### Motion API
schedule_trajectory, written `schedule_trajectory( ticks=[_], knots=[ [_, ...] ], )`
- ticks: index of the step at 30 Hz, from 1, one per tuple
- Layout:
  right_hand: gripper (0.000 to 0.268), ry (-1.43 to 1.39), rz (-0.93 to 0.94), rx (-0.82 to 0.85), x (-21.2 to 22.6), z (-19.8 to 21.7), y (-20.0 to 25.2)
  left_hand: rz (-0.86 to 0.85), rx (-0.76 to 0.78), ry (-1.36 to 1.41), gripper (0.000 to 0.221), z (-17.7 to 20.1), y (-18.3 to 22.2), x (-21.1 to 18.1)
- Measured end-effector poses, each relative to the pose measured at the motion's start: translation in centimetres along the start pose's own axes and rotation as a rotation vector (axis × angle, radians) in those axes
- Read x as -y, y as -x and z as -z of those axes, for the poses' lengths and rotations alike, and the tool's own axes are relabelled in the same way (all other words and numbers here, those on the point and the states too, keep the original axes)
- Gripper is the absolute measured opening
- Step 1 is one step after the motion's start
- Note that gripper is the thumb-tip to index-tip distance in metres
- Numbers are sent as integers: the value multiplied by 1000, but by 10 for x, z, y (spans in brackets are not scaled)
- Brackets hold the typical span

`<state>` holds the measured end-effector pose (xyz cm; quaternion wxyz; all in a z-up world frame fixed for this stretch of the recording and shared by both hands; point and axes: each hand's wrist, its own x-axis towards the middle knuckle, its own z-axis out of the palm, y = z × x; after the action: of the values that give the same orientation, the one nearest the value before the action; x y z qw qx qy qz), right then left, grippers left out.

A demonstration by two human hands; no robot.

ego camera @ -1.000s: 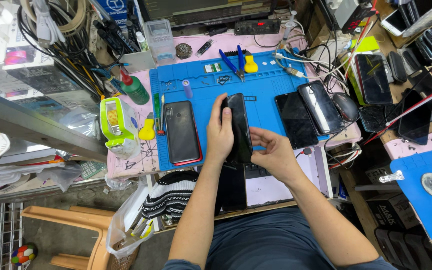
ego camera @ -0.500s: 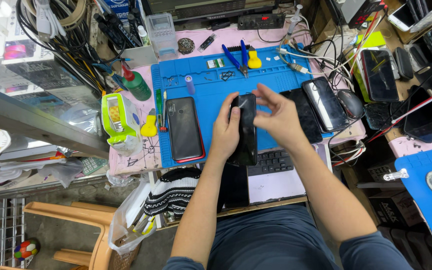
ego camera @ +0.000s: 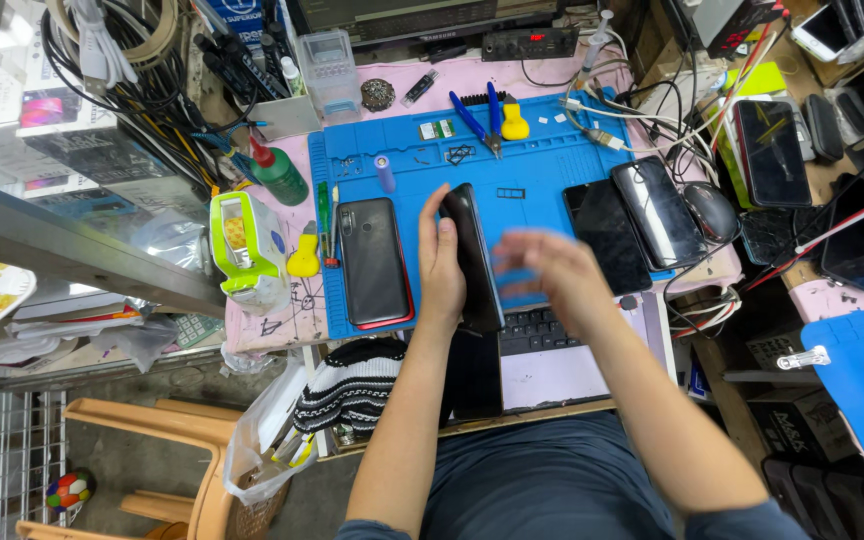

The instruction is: The person handles several mobile phones on a workbench, picking them up one by one, using a pin tool to remove a SIM tray, and checking the screens.

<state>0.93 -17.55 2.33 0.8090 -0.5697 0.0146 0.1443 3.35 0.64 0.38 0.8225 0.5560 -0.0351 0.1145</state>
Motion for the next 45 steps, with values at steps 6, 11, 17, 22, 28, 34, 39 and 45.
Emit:
schedule_trajectory(
  ticks=[6,11,17,22,28,34,39,45],
  knots=[
    [61,284,150,44,-46,-2,58,23,-7,-299,53,-17,10,-6],
    [59,191,267,17,-37,3,62,6,232,-697,85,-27,20,-30],
    [68,111,236,151,-40,12,62,54,406,-681,111,-16,25,-54],
    [75,197,214,161,-24,-2,62,207,363,-647,114,-19,24,-71],
    [79,283,265,155,-16,-8,58,218,297,-704,111,-20,24,-73],
    [78,339,322,137,-22,-6,57,169,301,-667,111,-21,28,-71],
    [80,409,273,86,-28,-1,55,92,306,-624,112,-21,32,-62],
    [77,423,302,51,-24,-5,57,92,429,-625,121,-18,29,-63]
  ],
)
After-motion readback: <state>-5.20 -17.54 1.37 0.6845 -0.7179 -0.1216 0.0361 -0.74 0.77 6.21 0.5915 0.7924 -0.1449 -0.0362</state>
